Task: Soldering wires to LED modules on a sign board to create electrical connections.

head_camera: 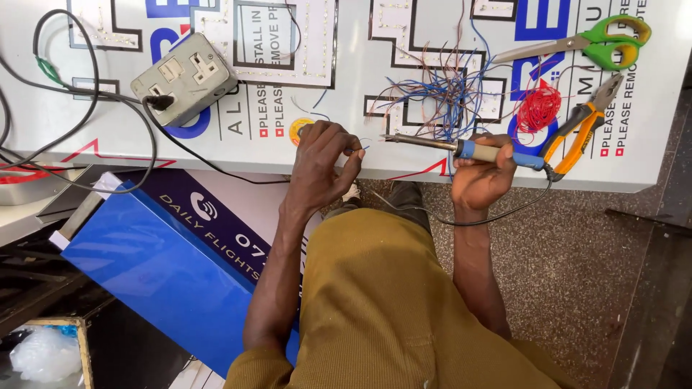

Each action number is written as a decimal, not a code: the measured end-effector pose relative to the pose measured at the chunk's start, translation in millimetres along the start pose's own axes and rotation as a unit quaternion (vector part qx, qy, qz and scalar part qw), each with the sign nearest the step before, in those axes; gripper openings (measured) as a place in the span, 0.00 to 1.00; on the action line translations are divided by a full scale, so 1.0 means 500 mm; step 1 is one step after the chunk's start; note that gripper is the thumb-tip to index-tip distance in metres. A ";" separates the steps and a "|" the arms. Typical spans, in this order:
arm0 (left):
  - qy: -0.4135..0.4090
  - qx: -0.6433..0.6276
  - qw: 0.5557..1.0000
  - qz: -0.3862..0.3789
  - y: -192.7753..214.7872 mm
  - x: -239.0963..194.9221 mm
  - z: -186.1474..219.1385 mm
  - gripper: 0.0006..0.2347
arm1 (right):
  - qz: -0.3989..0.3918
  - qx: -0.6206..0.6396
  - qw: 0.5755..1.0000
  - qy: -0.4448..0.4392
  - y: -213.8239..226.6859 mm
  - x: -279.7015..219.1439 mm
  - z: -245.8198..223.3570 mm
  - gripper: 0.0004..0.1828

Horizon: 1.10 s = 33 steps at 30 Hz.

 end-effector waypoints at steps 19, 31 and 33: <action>0.005 0.028 0.999 0.013 -0.012 -0.002 -0.004 0.04 | -0.052 0.004 0.998 0.028 -0.021 -0.013 0.001 0.24; 0.020 0.010 1.000 0.020 -0.009 0.000 -0.007 0.04 | -0.072 0.009 0.997 0.033 -0.015 -0.004 0.011 0.25; 0.019 0.010 1.000 0.019 -0.008 -0.003 -0.008 0.04 | -0.074 0.011 0.997 0.030 -0.012 -0.003 0.014 0.25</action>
Point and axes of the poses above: each hand's wrist, its own x-axis towards the middle knuckle, its own y-axis out of the back of the hand, z = x × y, the point moved 9 cm from there along x, towards the middle knuckle, and after that the axes turned 14 degrees about z, right-handed, at the moved point
